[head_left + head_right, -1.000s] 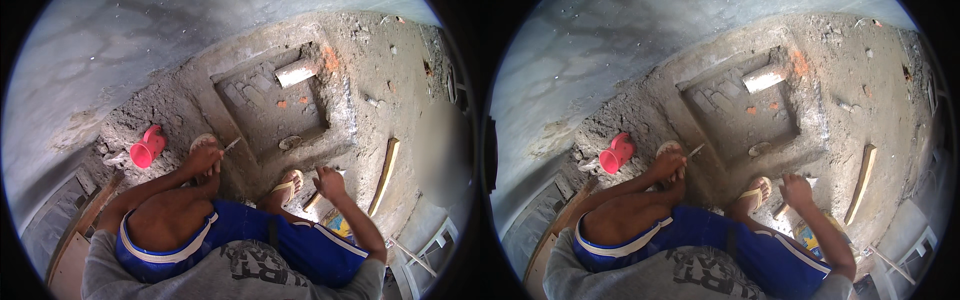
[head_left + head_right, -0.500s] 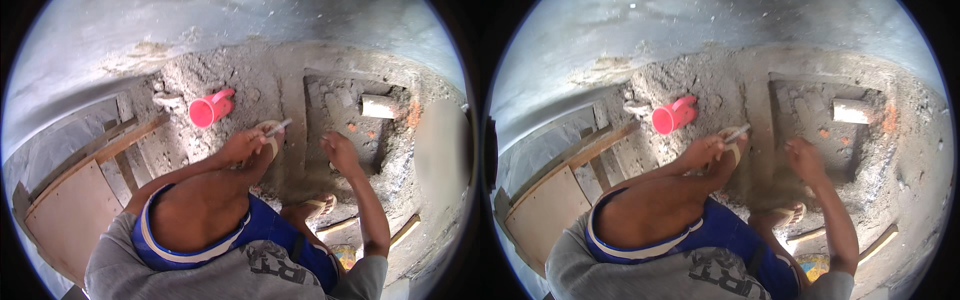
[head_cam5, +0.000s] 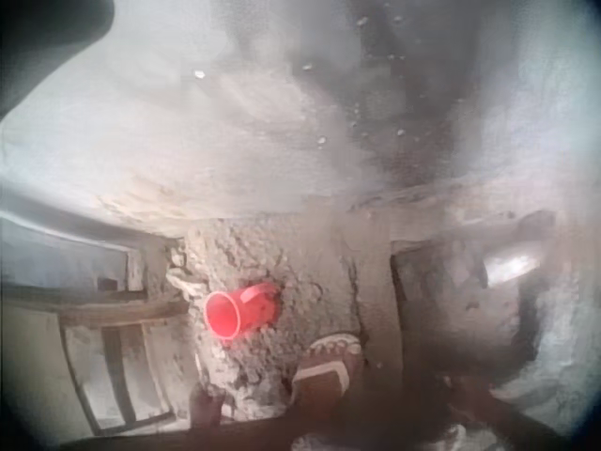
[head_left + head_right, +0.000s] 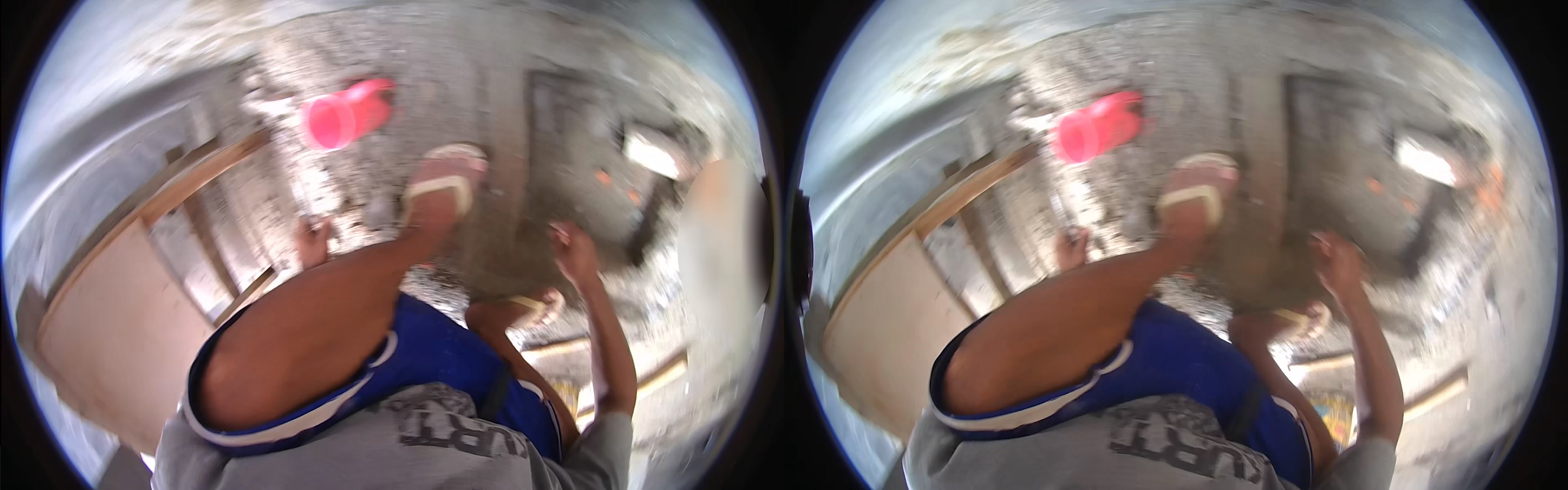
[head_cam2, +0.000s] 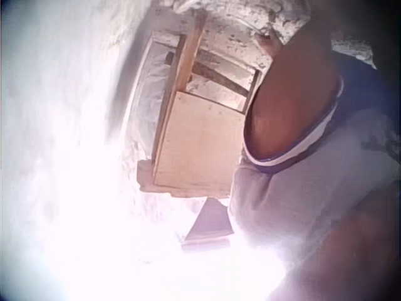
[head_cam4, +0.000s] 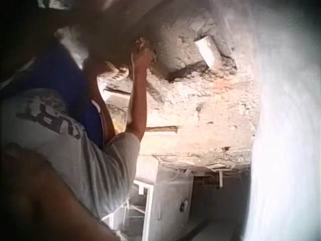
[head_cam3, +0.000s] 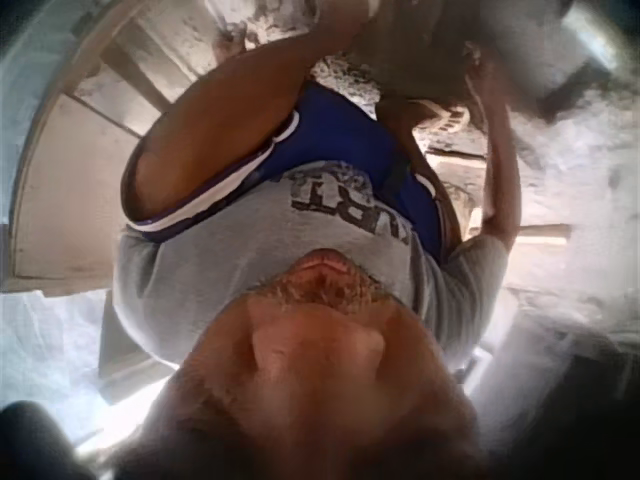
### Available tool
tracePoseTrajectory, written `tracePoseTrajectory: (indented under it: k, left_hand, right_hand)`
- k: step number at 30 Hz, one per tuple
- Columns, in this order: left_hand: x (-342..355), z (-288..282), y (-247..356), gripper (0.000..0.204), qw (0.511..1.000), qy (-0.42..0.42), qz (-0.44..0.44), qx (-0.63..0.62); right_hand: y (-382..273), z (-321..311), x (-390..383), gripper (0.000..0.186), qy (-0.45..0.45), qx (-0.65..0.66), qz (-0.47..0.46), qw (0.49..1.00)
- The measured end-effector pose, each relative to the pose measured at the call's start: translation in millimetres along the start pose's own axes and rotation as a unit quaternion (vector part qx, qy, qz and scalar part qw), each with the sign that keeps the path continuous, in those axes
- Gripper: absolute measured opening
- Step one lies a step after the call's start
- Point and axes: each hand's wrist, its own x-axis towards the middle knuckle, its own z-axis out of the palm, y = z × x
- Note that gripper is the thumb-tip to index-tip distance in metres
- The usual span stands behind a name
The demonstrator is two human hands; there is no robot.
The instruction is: The person uses a hammer and a small metal rod to chip away at concrete around a pipe in a floor cutout, then uses a trowel to apply and smooth cement over the area.
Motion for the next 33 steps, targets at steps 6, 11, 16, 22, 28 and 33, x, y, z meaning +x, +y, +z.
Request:
tracePoseTrajectory:
  k: [6,11,16,22,28,33]
  left_hand:
    - [-9,154,33,0.019,0.949,-0.287,-0.055,-0.115]
    - [-15,180,66,0.018,0.904,-0.418,-0.017,-0.088]
    - [23,93,81,0.017,0.902,-0.428,0.021,-0.047]
    - [53,49,153,0.017,0.915,-0.397,0.024,0.071]
    - [41,85,172,0.014,0.911,-0.41,0.027,-0.033]
    - [34,71,174,0.015,0.914,-0.405,0.008,0.01]
  right_hand:
    - [-24,-25,-24,0.028,-0.153,-0.116,0.017,0.981]
    - [56,-67,-117,0.026,0.158,-0.101,0.023,0.982]
    - [104,-141,-149,0.041,0.34,-0.032,0.367,0.865]
    - [163,-251,-82,0.09,0.458,0.473,0.331,0.676]
    - [233,-299,-68,0.063,0.519,0.505,0.274,0.633]
    - [179,-286,-52,0.061,0.512,0.459,0.322,0.651]
